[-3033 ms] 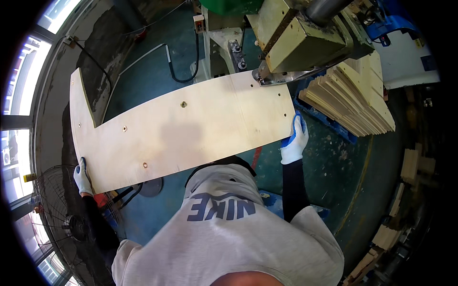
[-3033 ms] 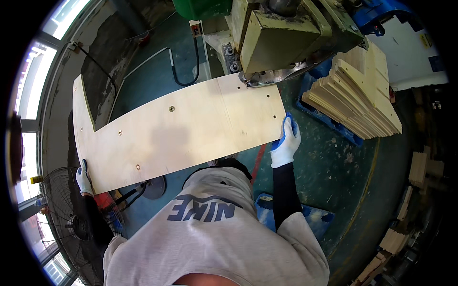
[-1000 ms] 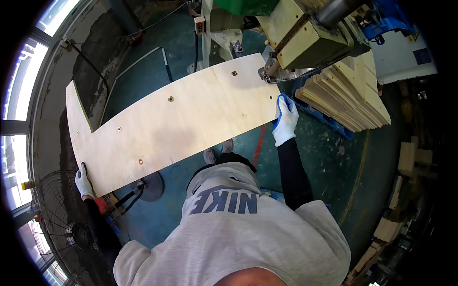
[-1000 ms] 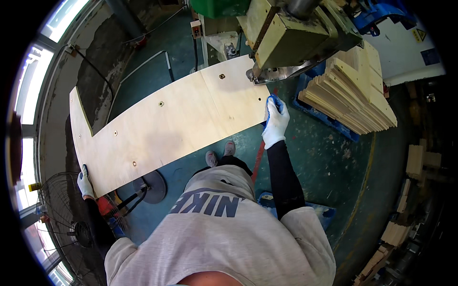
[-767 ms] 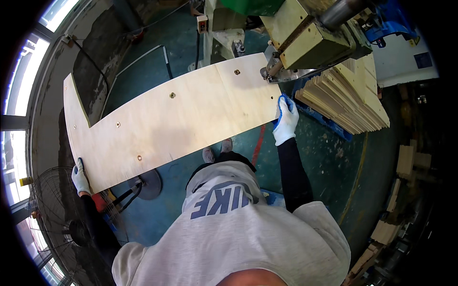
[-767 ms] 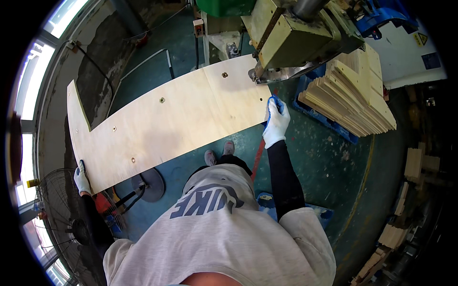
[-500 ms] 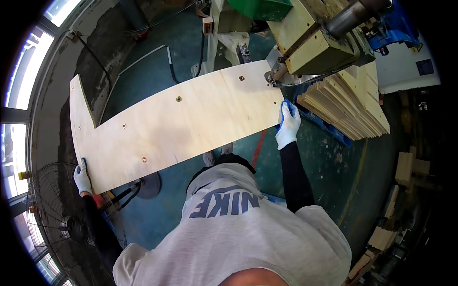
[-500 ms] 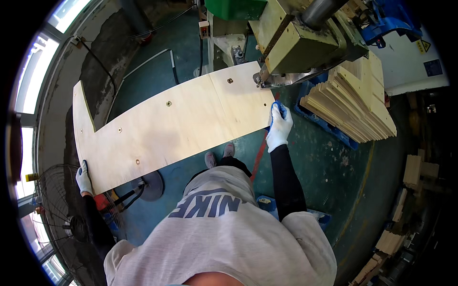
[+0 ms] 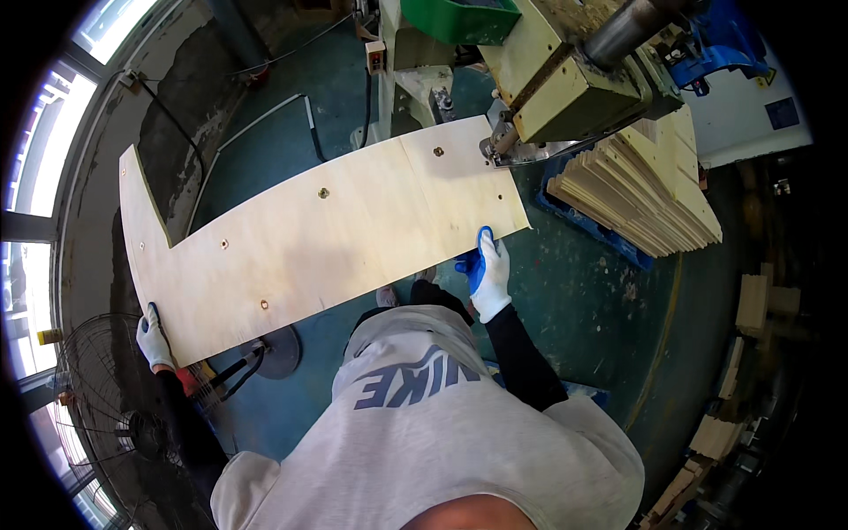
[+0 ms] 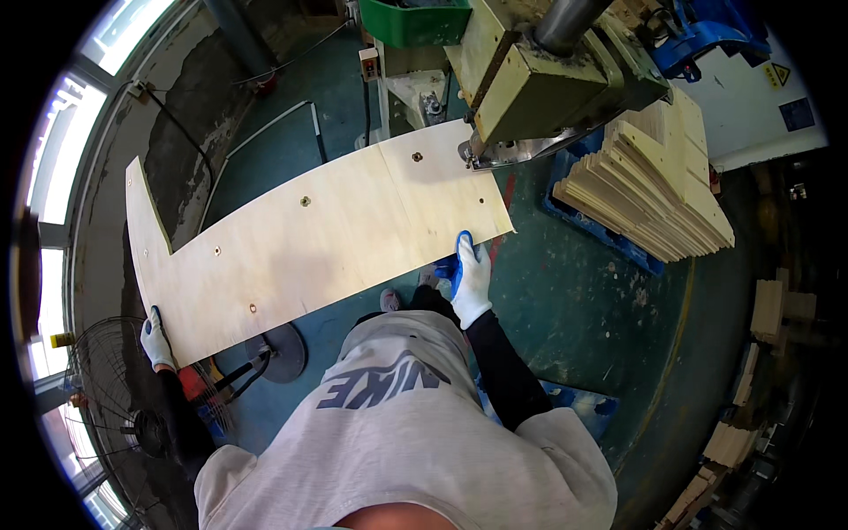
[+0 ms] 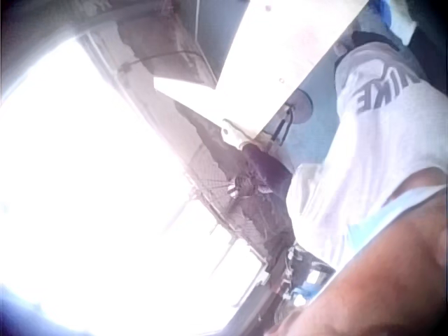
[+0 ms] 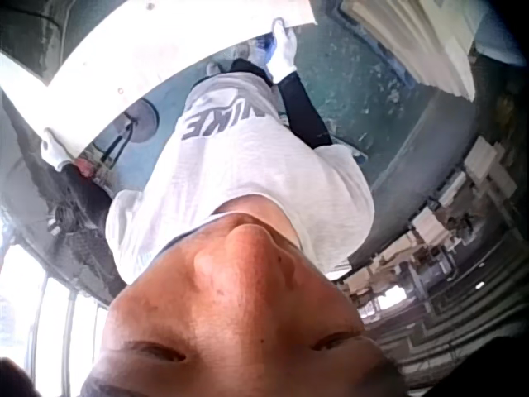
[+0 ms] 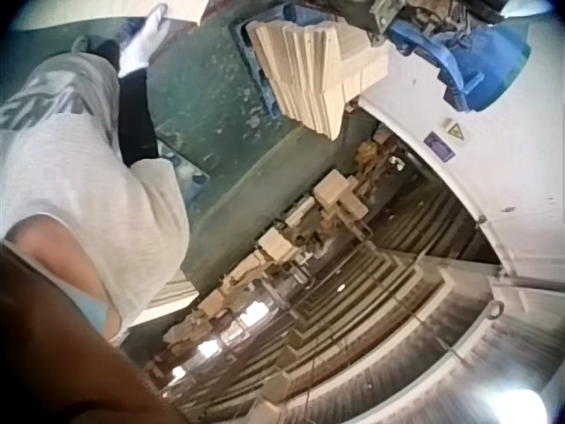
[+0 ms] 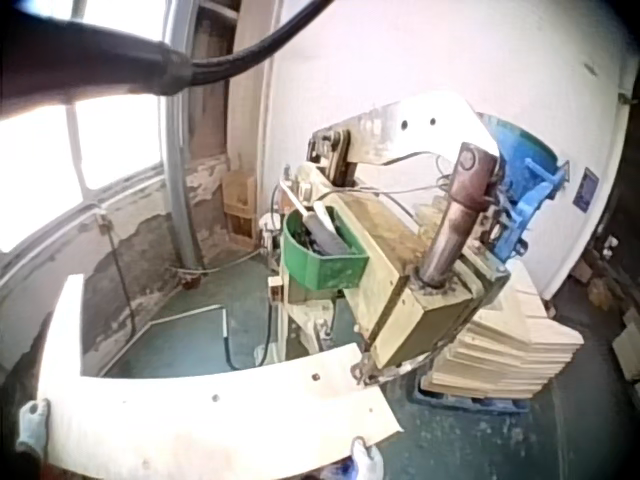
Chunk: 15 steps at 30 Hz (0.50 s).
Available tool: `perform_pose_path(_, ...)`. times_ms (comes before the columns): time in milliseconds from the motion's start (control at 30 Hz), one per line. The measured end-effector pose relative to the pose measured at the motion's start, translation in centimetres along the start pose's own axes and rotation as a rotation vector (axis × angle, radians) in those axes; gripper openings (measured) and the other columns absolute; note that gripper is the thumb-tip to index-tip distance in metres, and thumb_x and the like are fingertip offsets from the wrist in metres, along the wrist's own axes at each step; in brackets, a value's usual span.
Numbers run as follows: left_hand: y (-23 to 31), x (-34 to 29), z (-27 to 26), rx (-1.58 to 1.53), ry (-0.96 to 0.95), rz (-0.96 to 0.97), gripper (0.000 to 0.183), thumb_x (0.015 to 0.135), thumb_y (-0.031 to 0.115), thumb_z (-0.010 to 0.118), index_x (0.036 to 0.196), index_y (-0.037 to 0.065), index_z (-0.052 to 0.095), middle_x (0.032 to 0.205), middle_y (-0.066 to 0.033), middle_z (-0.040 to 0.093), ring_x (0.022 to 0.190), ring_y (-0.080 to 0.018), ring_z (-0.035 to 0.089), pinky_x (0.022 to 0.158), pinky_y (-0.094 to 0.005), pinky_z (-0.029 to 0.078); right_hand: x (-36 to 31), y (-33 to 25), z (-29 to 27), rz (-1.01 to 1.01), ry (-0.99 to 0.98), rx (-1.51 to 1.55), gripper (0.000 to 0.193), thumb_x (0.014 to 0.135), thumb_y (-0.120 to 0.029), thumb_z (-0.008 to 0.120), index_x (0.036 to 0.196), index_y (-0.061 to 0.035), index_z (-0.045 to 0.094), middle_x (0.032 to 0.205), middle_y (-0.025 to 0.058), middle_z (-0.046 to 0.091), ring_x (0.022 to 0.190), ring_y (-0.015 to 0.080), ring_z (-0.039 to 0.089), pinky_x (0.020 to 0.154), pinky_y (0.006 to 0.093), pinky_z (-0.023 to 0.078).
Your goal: The person uses a heavy industrial stapling machine to join L-shaped plywood pieces together, moving them from a stack onto the machine bed and then placing the finished pieces into a separate pile.
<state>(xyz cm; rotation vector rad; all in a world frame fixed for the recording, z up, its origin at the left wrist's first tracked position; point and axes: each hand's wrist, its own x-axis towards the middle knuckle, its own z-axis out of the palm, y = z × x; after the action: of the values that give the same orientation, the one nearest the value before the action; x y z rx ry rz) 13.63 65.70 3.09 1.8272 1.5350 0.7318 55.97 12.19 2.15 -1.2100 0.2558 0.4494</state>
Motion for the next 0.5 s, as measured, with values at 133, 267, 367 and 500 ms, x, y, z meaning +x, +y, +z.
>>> perform_pose_path(133,-0.8,0.5,-0.8,-0.005,-0.016,-0.001,0.043,0.1,0.038,0.064,0.074,0.003,0.063,0.067,0.0086,0.043,0.063,-0.0053,0.035,0.057,-0.0267,0.029,-0.6,-1.9,0.9,0.014,-0.062,-0.078,0.02,0.101,-0.029,0.058,0.11,-0.0108,0.058,0.083,0.0025,0.066,0.061,0.0133,0.064,0.05,0.026,0.045)
perform_pose_path(267,-1.7,0.5,-0.4,0.002,0.003,0.015,0.045,0.1,0.038,0.063,0.069,0.007,0.059,0.064,0.0094,0.04,0.06,-0.0048,0.032,0.055,-0.0268,0.026,-0.4,-1.2,0.6,-0.008,-0.01,-0.042,0.018,0.099,-0.031,0.061,0.103,-0.0129,0.058,0.08,0.0014,0.065,0.058,0.013,0.061,0.049,0.0261,0.044)
perform_pose_path(367,-2.2,1.0,-0.3,-0.024,0.018,0.001,0.045,0.101,0.039,0.063,0.066,0.01,0.057,0.062,0.0098,0.037,0.058,-0.0047,0.029,0.053,-0.027,0.023,0.9,-1.5,1.9,-0.001,0.022,-0.111,0.019,0.099,-0.033,0.059,0.096,-0.0147,0.058,0.074,-0.0048,0.054,0.054,0.0083,0.056,0.046,0.0232,0.038)
perform_pose_path(500,-1.8,2.0,0.3,-0.068,0.048,0.01,0.045,0.101,0.038,0.062,0.065,0.013,0.056,0.061,0.0094,0.036,0.056,-0.0047,0.029,0.053,-0.0272,0.022,3.3,-1.6,3.6,-0.025,-0.033,-0.151,0.021,0.099,-0.034,0.06,0.094,-0.014,0.057,0.076,-0.0036,0.054,0.052,0.0099,0.057,0.044,0.0237,0.038)
